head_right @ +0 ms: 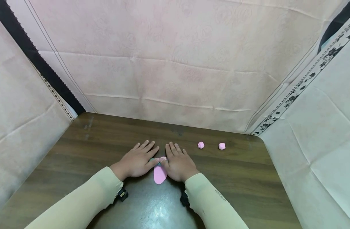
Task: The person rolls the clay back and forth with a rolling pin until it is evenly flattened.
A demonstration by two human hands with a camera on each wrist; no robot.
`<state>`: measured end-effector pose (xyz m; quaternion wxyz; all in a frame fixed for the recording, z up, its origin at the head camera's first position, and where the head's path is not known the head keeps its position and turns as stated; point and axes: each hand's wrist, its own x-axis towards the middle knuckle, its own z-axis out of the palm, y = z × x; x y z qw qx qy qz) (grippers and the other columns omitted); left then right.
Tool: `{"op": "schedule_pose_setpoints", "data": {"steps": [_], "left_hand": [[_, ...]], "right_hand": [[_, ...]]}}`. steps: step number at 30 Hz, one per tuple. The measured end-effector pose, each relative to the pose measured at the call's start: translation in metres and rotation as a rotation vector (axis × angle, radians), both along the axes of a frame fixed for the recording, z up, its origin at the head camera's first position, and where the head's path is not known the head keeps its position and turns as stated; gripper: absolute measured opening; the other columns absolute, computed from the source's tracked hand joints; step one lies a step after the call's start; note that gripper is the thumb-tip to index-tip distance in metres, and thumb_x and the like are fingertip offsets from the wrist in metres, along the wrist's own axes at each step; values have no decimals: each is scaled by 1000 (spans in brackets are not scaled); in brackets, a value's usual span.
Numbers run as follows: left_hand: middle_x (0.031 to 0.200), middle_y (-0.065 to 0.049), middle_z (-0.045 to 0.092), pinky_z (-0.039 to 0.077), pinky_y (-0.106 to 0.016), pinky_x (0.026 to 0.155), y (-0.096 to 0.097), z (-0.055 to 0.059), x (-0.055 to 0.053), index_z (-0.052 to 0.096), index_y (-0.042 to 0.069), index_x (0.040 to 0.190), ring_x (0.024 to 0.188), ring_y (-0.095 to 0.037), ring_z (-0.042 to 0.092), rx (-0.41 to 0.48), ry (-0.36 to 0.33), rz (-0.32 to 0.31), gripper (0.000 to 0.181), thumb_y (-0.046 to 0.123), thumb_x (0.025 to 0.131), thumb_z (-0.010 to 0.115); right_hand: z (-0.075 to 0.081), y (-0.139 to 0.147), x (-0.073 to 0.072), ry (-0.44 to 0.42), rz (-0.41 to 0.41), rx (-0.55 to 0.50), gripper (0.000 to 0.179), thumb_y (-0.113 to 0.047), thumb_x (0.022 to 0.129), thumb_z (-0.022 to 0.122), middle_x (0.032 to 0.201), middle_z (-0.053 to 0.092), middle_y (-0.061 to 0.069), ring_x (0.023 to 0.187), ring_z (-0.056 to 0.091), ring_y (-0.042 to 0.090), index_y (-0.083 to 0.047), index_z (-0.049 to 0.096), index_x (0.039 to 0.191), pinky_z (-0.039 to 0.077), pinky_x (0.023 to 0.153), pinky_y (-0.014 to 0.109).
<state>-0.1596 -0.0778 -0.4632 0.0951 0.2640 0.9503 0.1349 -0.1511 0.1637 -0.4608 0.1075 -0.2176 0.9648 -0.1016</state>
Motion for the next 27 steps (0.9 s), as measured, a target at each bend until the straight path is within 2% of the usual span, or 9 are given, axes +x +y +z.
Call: {"op": "schedule_pose_setpoints", "data": {"steps": [5,8,12,17,21,27], "left_hand": [[187,-11,29,20,-65,140,-3,0,16,37,20,178,175,-39,23,-4,11,-9,82,73,116,26],[186,-12,31,21,-65,140,-5,0,27,36,19,178,174,-39,27,23,15,-21,83,73,116,28],[186,-13,29,21,-65,139,-9,-1,41,32,18,179,174,-39,26,46,11,-41,86,75,115,33],[189,-11,23,21,-65,139,-20,1,54,24,21,182,175,-36,22,45,-24,-47,94,81,110,39],[188,-11,24,22,-66,138,-21,4,65,21,20,182,175,-37,24,57,-47,-66,97,80,109,45],[188,-10,26,21,-69,137,-20,3,74,16,22,183,174,-37,25,62,-69,-79,99,81,109,45]], "right_hand": [[1,-2,15,24,20,-5,83,-67,119,26,190,15,10,177,18,35,-13,18,182,26,139,61],[3,-2,25,45,39,4,82,-64,119,31,190,17,11,176,20,37,-12,20,181,29,138,62],[5,-2,39,56,69,18,82,-63,119,36,190,18,11,176,22,37,-10,22,181,32,137,61],[7,-7,49,55,105,27,84,-64,118,39,189,21,10,175,23,35,-11,23,181,35,136,61],[8,-7,60,47,95,11,84,-63,117,42,189,21,10,176,23,36,-11,24,181,34,136,62],[8,-6,77,62,57,-35,83,-61,116,48,189,24,10,175,25,38,-11,29,179,32,135,67]]}}
